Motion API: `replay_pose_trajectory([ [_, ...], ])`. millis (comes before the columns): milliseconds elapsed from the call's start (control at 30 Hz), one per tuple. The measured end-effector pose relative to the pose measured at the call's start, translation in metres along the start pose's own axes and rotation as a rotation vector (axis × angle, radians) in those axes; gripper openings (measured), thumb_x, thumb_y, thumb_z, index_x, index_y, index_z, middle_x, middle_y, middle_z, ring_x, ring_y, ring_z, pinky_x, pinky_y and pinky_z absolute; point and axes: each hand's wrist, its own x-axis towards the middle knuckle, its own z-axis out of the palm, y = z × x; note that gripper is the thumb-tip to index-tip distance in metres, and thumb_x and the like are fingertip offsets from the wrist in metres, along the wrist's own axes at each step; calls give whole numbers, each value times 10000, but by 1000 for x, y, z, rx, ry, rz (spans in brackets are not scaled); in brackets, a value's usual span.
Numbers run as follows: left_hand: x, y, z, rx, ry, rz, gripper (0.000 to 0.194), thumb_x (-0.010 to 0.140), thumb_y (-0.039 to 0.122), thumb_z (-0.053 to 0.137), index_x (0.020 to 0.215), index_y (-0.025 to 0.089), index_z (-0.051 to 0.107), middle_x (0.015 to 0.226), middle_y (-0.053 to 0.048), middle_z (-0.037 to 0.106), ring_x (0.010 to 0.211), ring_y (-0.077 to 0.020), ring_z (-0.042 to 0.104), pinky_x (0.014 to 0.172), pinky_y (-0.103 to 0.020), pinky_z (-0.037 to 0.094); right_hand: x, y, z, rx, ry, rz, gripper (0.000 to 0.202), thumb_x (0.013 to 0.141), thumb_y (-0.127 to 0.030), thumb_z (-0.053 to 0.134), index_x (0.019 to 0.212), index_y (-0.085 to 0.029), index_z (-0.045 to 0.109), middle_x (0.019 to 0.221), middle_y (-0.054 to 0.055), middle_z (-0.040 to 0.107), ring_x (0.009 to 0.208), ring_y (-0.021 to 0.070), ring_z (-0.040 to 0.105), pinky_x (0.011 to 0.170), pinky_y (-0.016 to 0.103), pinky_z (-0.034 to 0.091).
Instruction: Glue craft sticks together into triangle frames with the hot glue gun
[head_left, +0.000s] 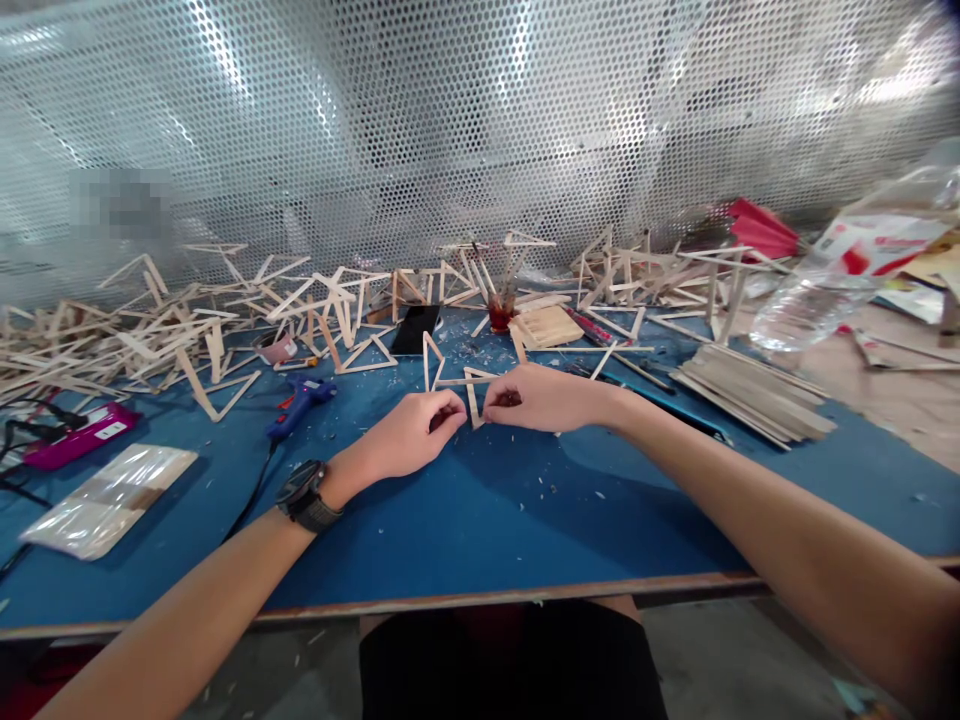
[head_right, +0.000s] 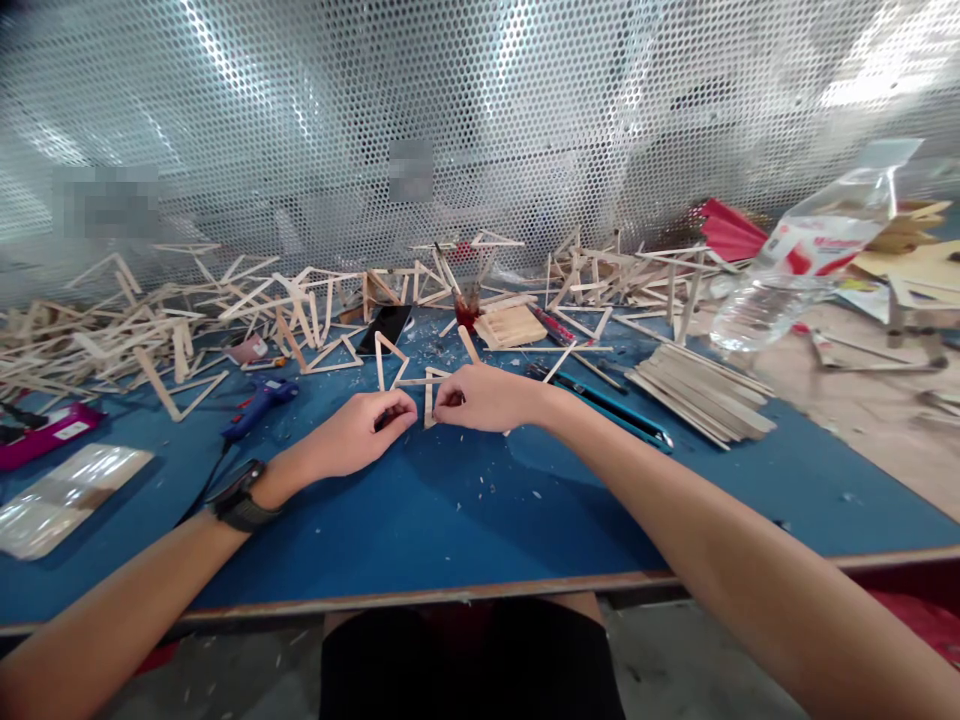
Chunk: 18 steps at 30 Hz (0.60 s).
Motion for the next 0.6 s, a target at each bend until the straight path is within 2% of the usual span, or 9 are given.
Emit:
replay_pose_trajectory([
  [133,1,0,0,-13,-10,-15,221,1000,353,514,950,221,684,778,-7,671,656,-154,574,598,-279,413,0,0,2,4,36,-39,256,910,-371,578,802,-205,739,664,1,659,551,124,512,563,282,347],
  [333,3,0,2,-39,7,-10,245,1011,353,507,946,217,700,788,0,682,650,-145,566,609,-278,402,3,2,7,49,96,-113,231,899,-337,584,847,-209,769,714,2,686,604,126,544,611,279,362],
  [500,3,-1,1,-26,21,-17,220,1004,341,520,939,211,685,758,7,656,639,-139,548,604,-273,392,2,-1,4,15,175,-65,258,898,-329,562,791,-185,747,671,8,655,583,116,514,619,277,353],
  [600,1,0,-2,-23,18,-31,232,1013,351,505,938,208,672,734,11,627,612,-130,513,587,-269,376,0,-1,1,7,161,-38,276,911,-332,532,783,-177,722,641,8,626,557,112,483,593,277,329],
])
